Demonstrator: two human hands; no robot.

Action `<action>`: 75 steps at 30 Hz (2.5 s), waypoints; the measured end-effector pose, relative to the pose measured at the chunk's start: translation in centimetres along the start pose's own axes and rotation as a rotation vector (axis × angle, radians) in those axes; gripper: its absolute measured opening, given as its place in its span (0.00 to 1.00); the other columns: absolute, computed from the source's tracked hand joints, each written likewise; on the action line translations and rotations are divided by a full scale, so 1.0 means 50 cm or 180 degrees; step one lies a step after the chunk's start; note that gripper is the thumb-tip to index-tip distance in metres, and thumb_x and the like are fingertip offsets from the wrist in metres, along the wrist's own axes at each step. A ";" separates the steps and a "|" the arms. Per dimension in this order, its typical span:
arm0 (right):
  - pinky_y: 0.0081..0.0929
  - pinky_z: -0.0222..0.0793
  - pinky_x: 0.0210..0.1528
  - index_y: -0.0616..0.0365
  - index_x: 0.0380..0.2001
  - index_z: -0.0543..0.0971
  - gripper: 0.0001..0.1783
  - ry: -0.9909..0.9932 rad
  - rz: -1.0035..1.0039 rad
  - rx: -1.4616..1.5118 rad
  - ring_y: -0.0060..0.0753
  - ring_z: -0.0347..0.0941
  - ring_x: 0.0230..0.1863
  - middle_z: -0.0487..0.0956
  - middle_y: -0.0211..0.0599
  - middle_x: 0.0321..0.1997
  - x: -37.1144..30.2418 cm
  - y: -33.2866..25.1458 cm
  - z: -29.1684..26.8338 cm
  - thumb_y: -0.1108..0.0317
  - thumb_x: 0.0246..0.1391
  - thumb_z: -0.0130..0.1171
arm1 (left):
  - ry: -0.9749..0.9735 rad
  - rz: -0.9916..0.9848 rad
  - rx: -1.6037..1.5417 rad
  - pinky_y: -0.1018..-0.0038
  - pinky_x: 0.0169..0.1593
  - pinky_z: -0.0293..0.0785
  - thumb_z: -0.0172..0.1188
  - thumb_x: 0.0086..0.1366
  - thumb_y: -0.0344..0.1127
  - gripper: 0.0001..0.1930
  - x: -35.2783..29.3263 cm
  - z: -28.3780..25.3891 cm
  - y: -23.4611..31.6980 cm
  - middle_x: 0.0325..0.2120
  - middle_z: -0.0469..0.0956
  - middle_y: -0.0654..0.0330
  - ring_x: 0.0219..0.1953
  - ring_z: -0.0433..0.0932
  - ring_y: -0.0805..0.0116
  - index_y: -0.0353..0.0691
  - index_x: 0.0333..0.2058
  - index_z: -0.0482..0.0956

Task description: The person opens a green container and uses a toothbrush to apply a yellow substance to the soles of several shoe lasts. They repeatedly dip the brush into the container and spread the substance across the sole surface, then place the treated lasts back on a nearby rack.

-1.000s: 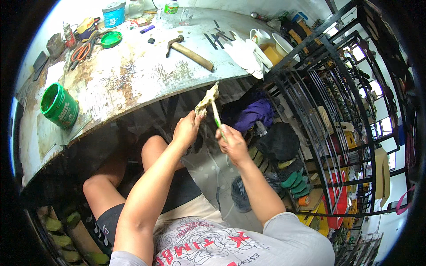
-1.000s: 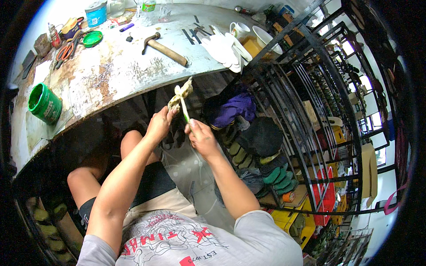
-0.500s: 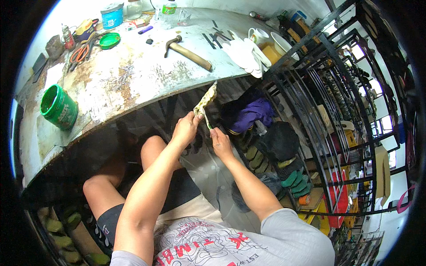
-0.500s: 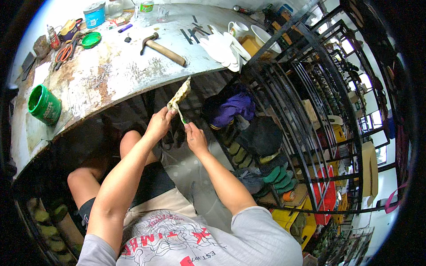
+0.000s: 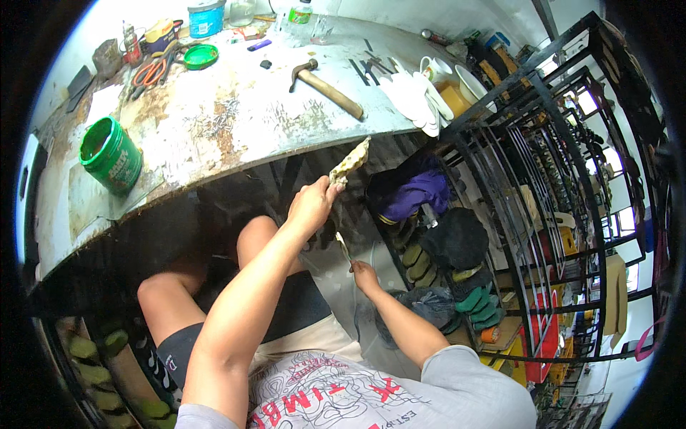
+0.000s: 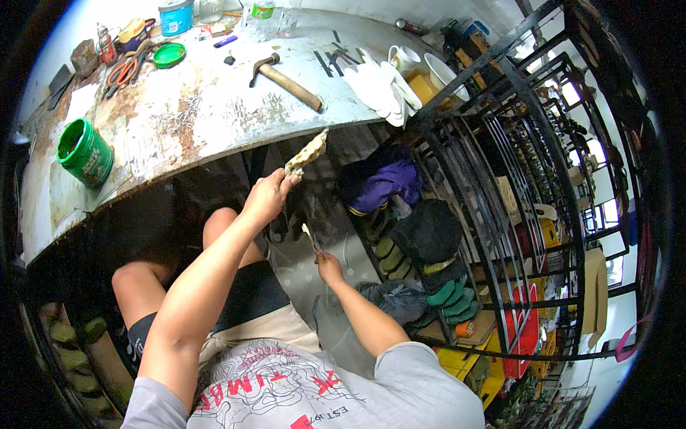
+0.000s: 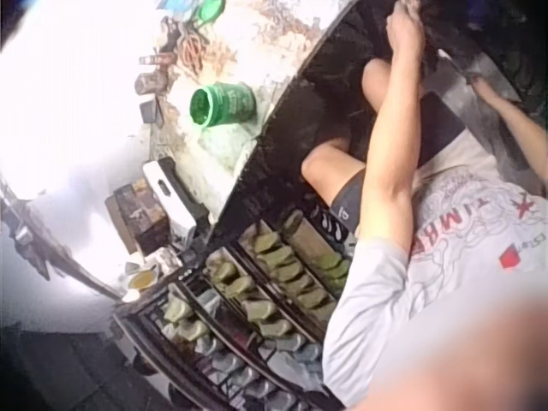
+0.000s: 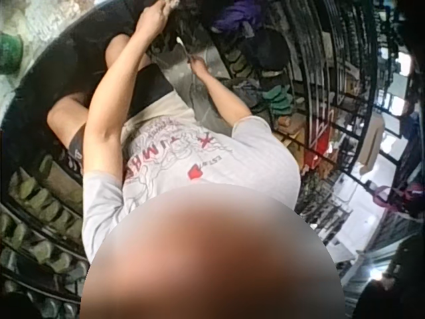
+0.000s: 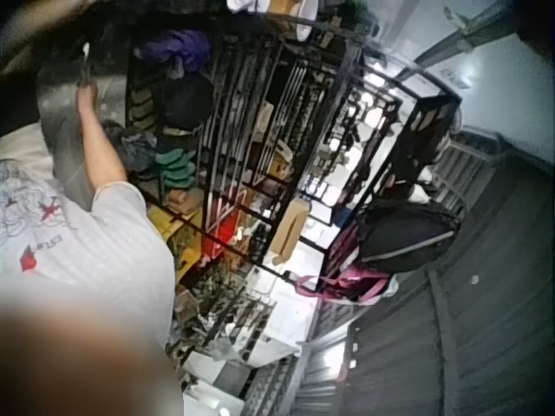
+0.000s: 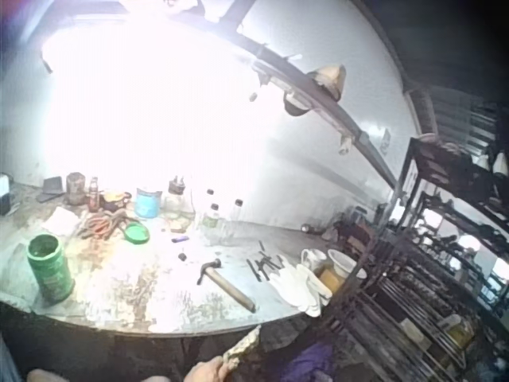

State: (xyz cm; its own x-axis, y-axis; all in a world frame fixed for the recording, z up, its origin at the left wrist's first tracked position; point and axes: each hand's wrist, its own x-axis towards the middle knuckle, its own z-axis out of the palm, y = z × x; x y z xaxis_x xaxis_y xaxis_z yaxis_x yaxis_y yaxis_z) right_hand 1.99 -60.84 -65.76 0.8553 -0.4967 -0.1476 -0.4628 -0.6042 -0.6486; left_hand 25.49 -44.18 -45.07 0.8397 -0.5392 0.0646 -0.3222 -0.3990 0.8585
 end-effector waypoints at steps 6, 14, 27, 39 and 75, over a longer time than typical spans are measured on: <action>0.25 0.57 0.27 0.58 0.35 0.81 0.22 0.0339 0.0364 0.0981 0.20 0.62 0.22 0.66 0.24 0.19 -0.030 -0.044 -0.052 0.53 0.74 0.48 | -0.0059 -0.0115 -0.0114 0.46 0.40 0.74 0.54 0.75 0.50 0.20 -0.004 0.023 0.003 0.27 0.81 0.38 0.36 0.81 0.34 0.35 0.39 0.76; 0.41 0.67 0.30 0.60 0.38 0.80 0.17 0.0865 -0.1030 0.0485 0.49 0.74 0.24 0.76 0.48 0.22 0.101 -0.385 -0.267 0.58 0.72 0.50 | 0.0136 0.0265 0.0806 0.44 0.37 0.77 0.55 0.74 0.50 0.19 -0.001 0.004 0.002 0.25 0.81 0.39 0.32 0.81 0.34 0.38 0.39 0.74; 0.53 0.71 0.33 0.56 0.37 0.82 0.15 0.0812 -0.0852 -0.0143 0.67 0.78 0.33 0.80 0.55 0.26 0.082 -0.402 -0.300 0.56 0.69 0.56 | 0.0181 0.0557 0.1143 0.46 0.36 0.78 0.56 0.73 0.48 0.18 0.002 -0.005 0.007 0.25 0.81 0.41 0.31 0.82 0.37 0.36 0.37 0.74; 0.45 0.74 0.37 0.60 0.37 0.83 0.17 0.0874 -0.0965 -0.0336 0.60 0.81 0.36 0.82 0.54 0.31 0.108 -0.418 -0.324 0.58 0.69 0.54 | 0.0005 0.0502 0.1180 0.48 0.38 0.80 0.57 0.72 0.49 0.18 -0.004 -0.004 0.021 0.27 0.83 0.42 0.33 0.84 0.39 0.38 0.38 0.75; 0.14 0.58 0.28 0.54 0.43 0.81 0.17 -0.3142 -0.0499 0.3273 0.12 0.64 0.26 0.73 0.20 0.29 -0.089 -0.782 0.128 0.53 0.74 0.50 | 0.1537 -0.0821 -0.2750 0.76 0.46 0.76 0.57 0.75 0.33 0.07 -0.522 -0.327 -0.227 0.39 0.78 0.63 0.41 0.76 0.76 0.40 0.48 0.75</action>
State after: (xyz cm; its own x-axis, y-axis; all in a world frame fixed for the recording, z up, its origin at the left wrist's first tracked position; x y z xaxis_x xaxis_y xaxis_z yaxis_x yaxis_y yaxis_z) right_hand 17.75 -31.02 -44.52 0.8870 0.4173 -0.1976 -0.3438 0.3112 -0.8860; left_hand 14.38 -13.44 -48.20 0.9869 -0.0800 -0.1399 0.1581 0.3134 0.9364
